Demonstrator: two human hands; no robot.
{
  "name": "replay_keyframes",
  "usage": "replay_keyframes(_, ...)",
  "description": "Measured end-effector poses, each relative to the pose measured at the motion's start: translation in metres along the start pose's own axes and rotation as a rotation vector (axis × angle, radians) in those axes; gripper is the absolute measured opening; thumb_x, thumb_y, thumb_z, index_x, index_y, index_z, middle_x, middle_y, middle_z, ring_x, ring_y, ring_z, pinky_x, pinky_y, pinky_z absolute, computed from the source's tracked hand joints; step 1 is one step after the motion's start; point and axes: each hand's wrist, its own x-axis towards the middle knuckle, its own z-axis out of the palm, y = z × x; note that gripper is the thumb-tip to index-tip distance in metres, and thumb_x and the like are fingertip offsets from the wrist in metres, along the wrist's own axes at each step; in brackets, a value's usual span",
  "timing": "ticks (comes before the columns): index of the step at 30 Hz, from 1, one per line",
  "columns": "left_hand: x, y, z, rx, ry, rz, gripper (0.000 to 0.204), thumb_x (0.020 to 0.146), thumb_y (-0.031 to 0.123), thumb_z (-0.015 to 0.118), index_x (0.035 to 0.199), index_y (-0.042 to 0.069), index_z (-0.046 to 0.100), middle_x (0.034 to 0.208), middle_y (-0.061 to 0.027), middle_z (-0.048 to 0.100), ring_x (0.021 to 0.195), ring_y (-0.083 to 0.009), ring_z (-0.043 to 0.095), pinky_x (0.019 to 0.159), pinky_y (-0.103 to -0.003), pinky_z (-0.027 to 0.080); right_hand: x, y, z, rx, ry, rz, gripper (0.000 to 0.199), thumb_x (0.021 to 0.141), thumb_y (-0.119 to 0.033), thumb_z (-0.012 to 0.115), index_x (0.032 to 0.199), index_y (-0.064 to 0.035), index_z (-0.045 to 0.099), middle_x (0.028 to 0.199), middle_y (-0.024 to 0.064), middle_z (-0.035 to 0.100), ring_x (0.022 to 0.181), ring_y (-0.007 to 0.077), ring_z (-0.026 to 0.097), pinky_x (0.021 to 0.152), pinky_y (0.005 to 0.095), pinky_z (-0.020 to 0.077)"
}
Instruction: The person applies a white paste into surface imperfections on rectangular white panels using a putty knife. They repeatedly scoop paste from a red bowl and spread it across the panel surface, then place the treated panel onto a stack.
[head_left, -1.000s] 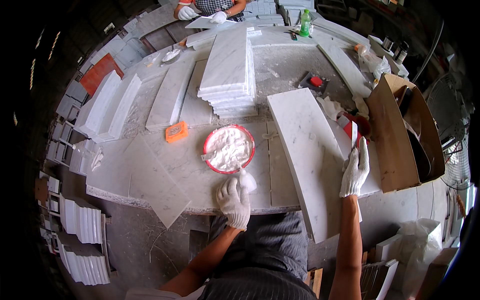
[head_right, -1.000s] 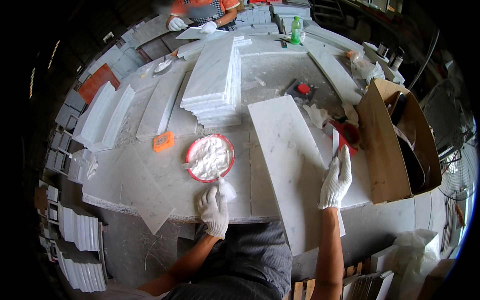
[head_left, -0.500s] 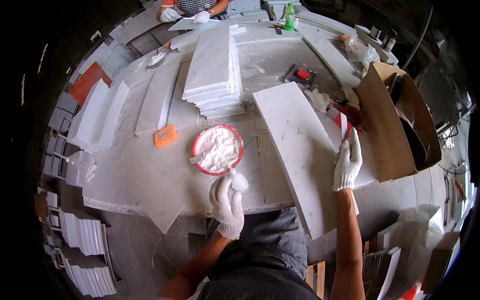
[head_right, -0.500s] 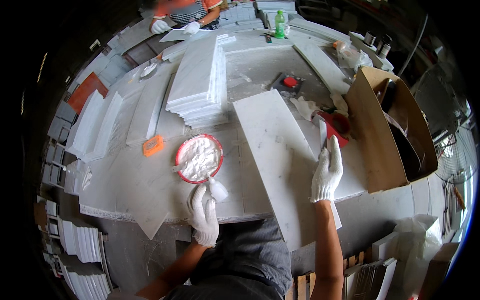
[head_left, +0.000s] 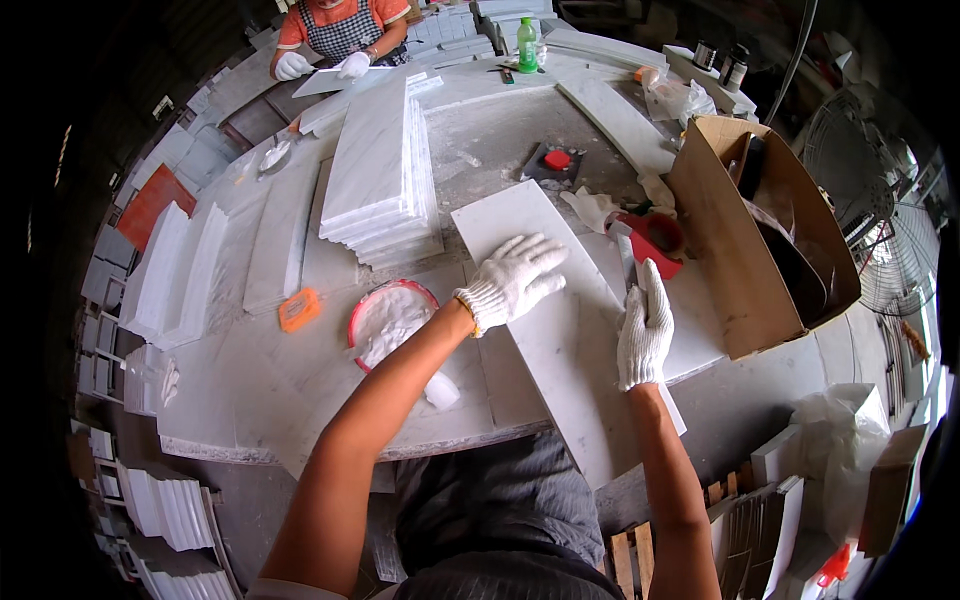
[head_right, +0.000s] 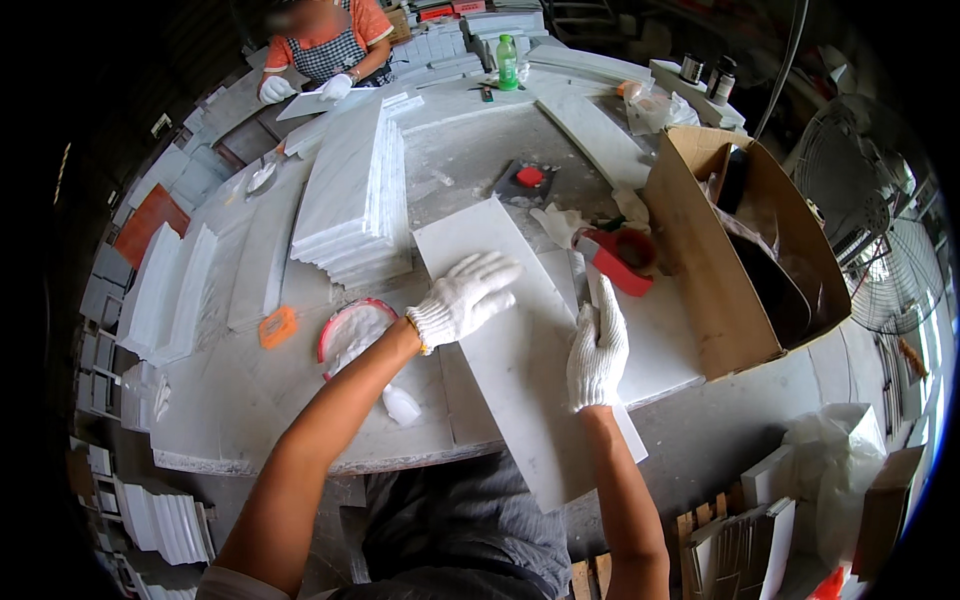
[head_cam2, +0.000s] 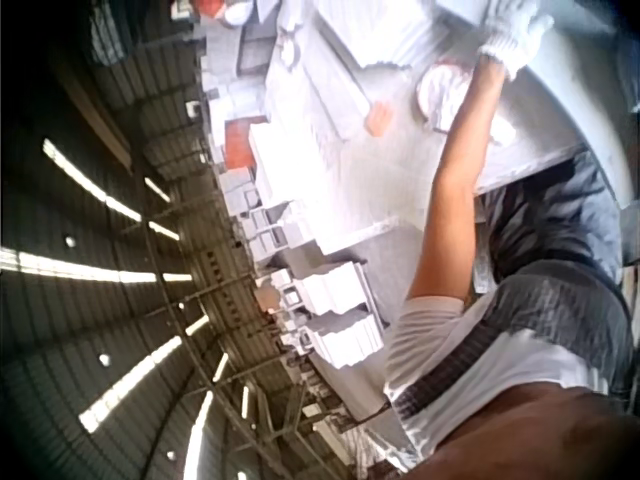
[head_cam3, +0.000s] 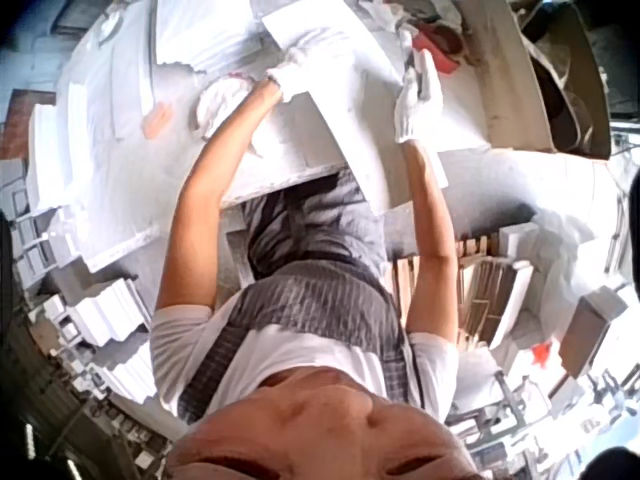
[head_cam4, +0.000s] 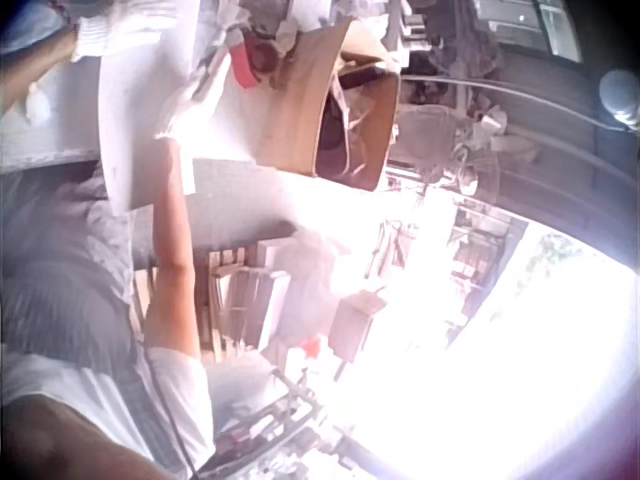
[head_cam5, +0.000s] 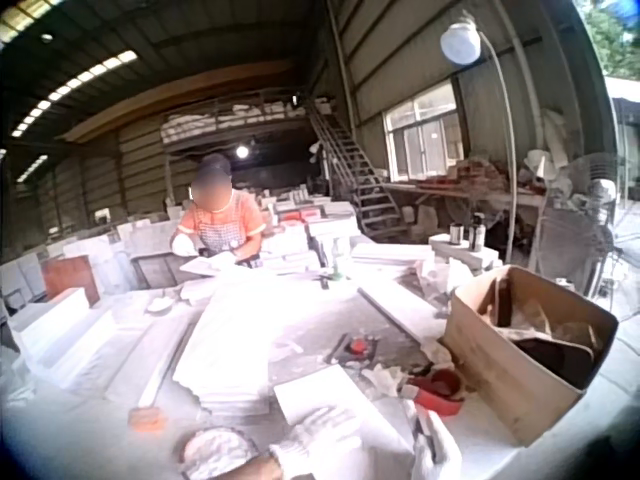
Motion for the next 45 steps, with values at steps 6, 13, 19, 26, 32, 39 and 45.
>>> replay_keyframes(6, -0.025, 0.007, -0.034, -0.501, -0.09, 0.083, 0.035, 0.097, 0.021, 0.059, 0.13, 0.01, 0.061, 0.134, -0.0128, 0.061, 0.13, -0.0306, 0.053, 0.113, -0.044, 0.039, 0.005, 0.014, -0.01, -0.195, 0.003, -0.122, 0.041, 0.099, -0.003, 0.054, 0.139, -0.0068, 0.055, 0.112, 0.0067, 0.065, 0.09, 0.0152, 0.056, 0.08, 0.0291, 0.0451)
replay_keyframes(13, -0.006, 0.061, -0.021, 0.073, 0.064, 0.184, 0.052, 0.097, 0.049, 0.052, 0.135, 0.014, 0.058, 0.138, -0.0129, 0.058, 0.135, -0.029, 0.048, 0.119, -0.046, 0.029, 0.002, -0.002, -0.009, -0.027, 0.022, 0.053, 0.044, 0.099, -0.004, 0.055, 0.142, -0.0089, 0.053, 0.099, 0.0002, 0.062, 0.071, 0.0057, 0.047, 0.065, 0.022, 0.0439)
replay_keyframes(19, -0.029, 0.016, -0.009, 0.218, -0.121, 0.245, 0.066, 0.096, 0.058, 0.046, 0.145, 0.015, 0.048, 0.152, -0.0101, 0.045, 0.141, -0.0353, 0.04, 0.119, -0.052, 0.024, 0.003, 0.009, -0.002, -0.061, 0.075, -0.056, 0.044, 0.101, -0.007, 0.053, 0.144, -0.011, 0.052, 0.091, -0.0036, 0.058, 0.061, 0.0028, 0.041, 0.053, 0.0198, 0.0365)
replay_keyframes(26, -0.014, 0.028, -0.008, 0.141, -0.116, -0.011, 0.077, 0.096, 0.064, 0.039, 0.155, 0.015, 0.032, 0.164, -0.0111, 0.021, 0.152, -0.0288, 0.018, 0.124, -0.049, 0.011, 0.007, 0.025, -0.011, -0.125, 0.037, -0.167, 0.049, 0.099, -0.002, 0.052, 0.147, -0.0069, 0.046, 0.091, -0.0032, 0.057, 0.065, 0.0024, 0.043, 0.057, 0.019, 0.0389)
replay_keyframes(32, -0.011, -0.02, 0.022, 0.297, -0.095, -0.295, 0.068, 0.1, 0.058, 0.036, 0.15, 0.013, 0.04, 0.159, -0.0107, 0.034, 0.148, -0.0293, 0.029, 0.121, -0.049, 0.015, -0.002, -0.011, -0.012, -0.06, -0.125, 0.047, 0.047, 0.095, -0.002, 0.058, 0.141, -0.0038, 0.05, 0.083, 0.0013, 0.058, 0.064, 0.0063, 0.049, 0.058, 0.0238, 0.0455)
replay_keyframes(39, 0.024, -0.045, 0.002, 0.283, -0.112, -0.552, 0.063, 0.101, 0.053, 0.038, 0.149, 0.013, 0.041, 0.158, -0.0098, 0.035, 0.146, -0.0306, 0.03, 0.12, -0.049, 0.017, 0.028, -0.017, 0.003, -0.379, -0.347, -0.04, 0.014, 0.09, -0.011, 0.064, 0.101, -0.0039, 0.069, 0.08, 0.008, 0.065, 0.069, 0.0183, 0.06, 0.067, 0.0313, 0.0497)
replay_keyframes(45, 0.031, -0.06, 0.016, 0.287, -0.049, -0.656, 0.06, 0.102, 0.05, 0.032, 0.15, 0.015, 0.04, 0.159, -0.0101, 0.035, 0.147, -0.0319, 0.03, 0.12, -0.05, 0.016, 0.04, -0.015, 0.026, -0.732, -0.434, -0.227, 0.021, 0.088, -0.02, 0.066, 0.104, -0.0078, 0.072, 0.094, 0.0143, 0.069, 0.088, 0.0317, 0.063, 0.081, 0.0388, 0.0499)
